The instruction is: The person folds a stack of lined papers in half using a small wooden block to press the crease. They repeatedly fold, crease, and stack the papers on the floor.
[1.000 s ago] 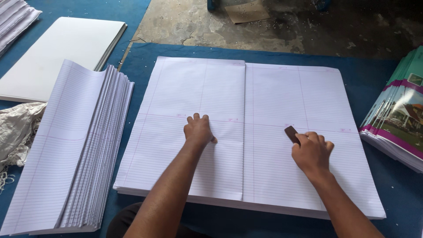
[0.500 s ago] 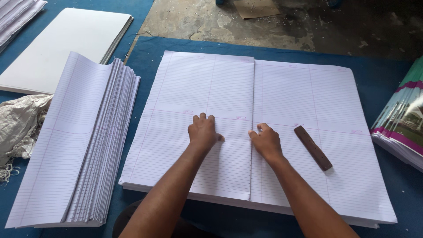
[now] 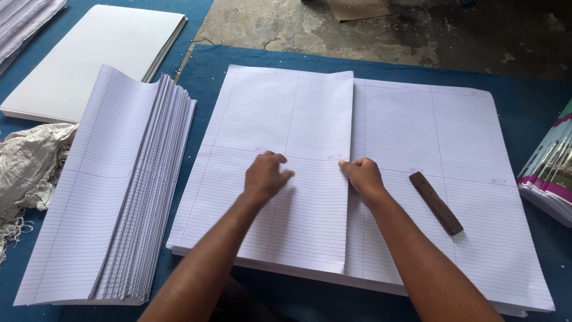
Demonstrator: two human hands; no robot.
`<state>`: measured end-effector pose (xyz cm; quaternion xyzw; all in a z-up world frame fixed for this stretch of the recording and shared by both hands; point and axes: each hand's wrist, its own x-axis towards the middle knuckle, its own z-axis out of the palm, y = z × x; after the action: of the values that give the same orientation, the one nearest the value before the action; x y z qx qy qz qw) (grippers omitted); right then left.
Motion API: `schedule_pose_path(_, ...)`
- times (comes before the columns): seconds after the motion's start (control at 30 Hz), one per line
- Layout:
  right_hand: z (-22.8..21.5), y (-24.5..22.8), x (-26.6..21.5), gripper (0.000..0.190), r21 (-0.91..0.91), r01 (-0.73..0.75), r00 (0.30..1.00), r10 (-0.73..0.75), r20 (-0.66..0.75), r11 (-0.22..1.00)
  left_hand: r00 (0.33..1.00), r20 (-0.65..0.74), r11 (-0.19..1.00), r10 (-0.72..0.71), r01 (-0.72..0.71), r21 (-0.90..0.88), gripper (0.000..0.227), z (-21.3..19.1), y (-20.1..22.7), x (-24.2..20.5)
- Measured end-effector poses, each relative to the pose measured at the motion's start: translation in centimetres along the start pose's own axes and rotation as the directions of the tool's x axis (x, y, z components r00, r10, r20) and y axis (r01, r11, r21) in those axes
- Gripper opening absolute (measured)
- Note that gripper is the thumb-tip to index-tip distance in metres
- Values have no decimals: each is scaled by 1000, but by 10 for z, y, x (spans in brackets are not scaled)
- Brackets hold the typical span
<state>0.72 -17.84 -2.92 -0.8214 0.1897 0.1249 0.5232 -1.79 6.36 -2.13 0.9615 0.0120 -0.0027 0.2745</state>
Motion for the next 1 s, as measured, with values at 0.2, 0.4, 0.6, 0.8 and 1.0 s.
schedule_pose_path(0.2,-6,-6,-6,23,30,63,997,-64,44,998,984,-77,987,-158,158,-3,35,-15,-45,15)
schedule_pose_path(0.4,-19,-3,-7,22,6,74,997,-74,11,997,882,-26,877,-470,470,97,38,-45,-66,9)
schedule_pose_path(0.6,-43,2,-6,22,-55,77,996,-79,-50,996,814,-68,806,-577,581,118,56,-53,-64,5)
schedule_pose_path(0.8,-75,6,-7,22,-93,7,995,-16,-98,996,867,-51,869,-495,494,-40,55,-28,-66,13)
schedule_pose_path(1.0,-116,13,-2,20,14,65,980,-61,-187,998,930,-50,927,-363,356,-119,37,7,-56,26)
